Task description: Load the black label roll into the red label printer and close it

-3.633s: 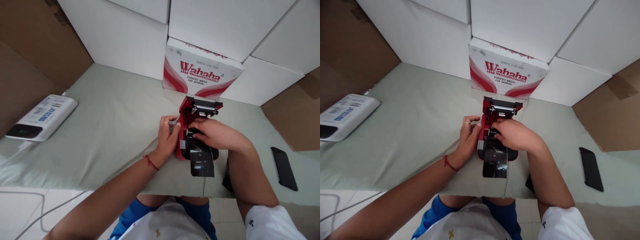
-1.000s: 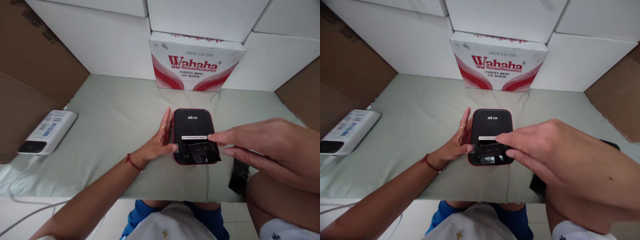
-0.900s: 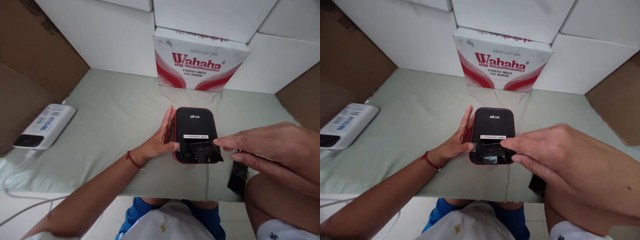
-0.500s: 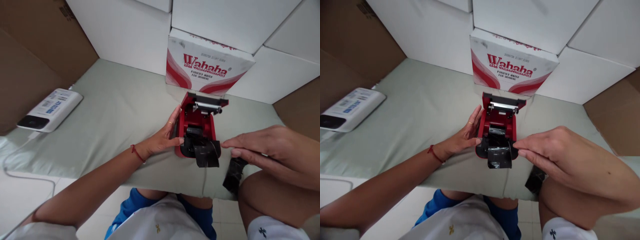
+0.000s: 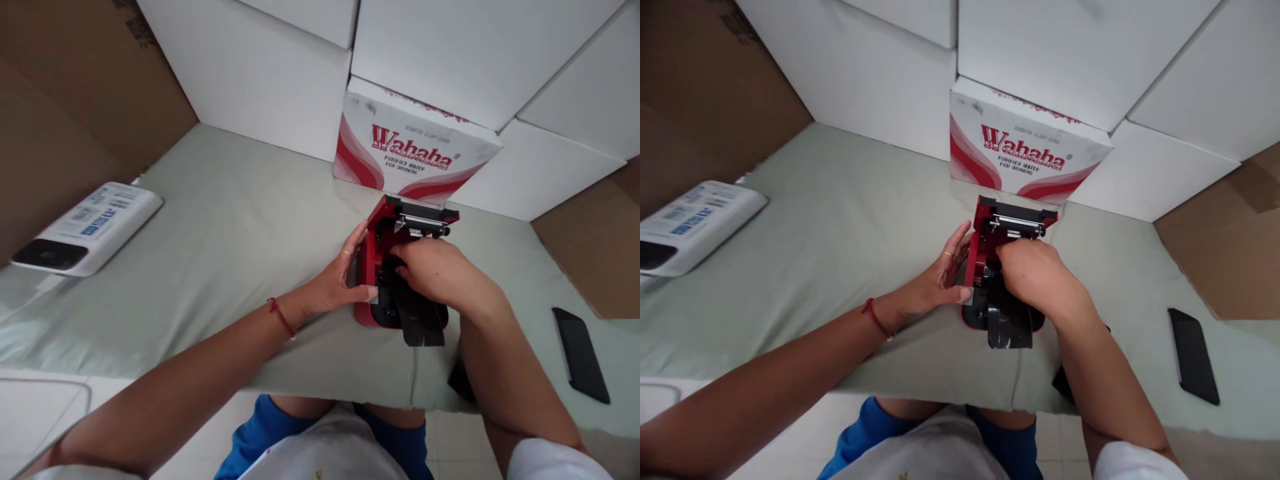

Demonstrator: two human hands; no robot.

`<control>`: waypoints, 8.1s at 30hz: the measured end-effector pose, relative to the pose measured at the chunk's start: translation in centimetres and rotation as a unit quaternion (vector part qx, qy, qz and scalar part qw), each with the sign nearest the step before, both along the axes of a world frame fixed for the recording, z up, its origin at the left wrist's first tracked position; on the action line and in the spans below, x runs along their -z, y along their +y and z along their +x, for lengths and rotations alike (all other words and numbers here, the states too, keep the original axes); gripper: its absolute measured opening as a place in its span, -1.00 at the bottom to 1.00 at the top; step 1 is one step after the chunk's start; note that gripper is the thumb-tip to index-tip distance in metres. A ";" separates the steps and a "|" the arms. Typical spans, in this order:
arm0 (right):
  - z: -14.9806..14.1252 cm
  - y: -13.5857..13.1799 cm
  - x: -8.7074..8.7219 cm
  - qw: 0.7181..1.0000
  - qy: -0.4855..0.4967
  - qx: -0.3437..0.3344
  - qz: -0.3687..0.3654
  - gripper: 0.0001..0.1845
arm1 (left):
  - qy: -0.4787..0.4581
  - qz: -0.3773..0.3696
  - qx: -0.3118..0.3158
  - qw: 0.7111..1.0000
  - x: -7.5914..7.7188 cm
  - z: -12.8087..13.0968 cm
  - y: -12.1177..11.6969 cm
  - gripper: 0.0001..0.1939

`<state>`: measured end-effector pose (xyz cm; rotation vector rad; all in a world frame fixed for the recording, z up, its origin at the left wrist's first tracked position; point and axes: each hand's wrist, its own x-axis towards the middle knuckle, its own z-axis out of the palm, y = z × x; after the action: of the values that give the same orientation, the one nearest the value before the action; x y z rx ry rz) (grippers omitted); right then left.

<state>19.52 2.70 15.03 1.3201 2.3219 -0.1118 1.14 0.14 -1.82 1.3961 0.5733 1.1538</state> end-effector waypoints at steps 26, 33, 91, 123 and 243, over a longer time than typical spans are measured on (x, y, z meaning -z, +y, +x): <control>12.4 -4.0 2.6 0.978 0.125 0.167 -0.011 -0.55 | -0.026 -0.041 0.005 0.999 -0.4 0.0 -0.1 0.22; 20.0 -7.3 5.8 0.935 0.182 0.296 0.071 -0.49 | -0.028 -0.063 0.023 0.997 -1.9 -0.3 -0.8 0.28; 5.2 -0.6 2.2 0.855 0.398 0.017 0.332 -0.46 | -0.038 -0.088 -0.070 0.993 -0.3 0.3 0.2 -0.28; 6.8 -9.5 7.9 0.814 0.535 0.076 0.214 -0.36 | 0.079 0.154 -0.122 0.977 -2.1 -0.2 -1.9 -0.26; 6.3 -3.2 4.6 0.793 0.529 0.129 0.274 -0.47 | 0.031 0.069 -0.069 0.995 -1.9 0.5 -1.9 0.09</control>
<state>25.81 -0.50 10.40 2.3007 3.2064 -0.3679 1.62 -1.77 0.06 1.5336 0.6532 1.2844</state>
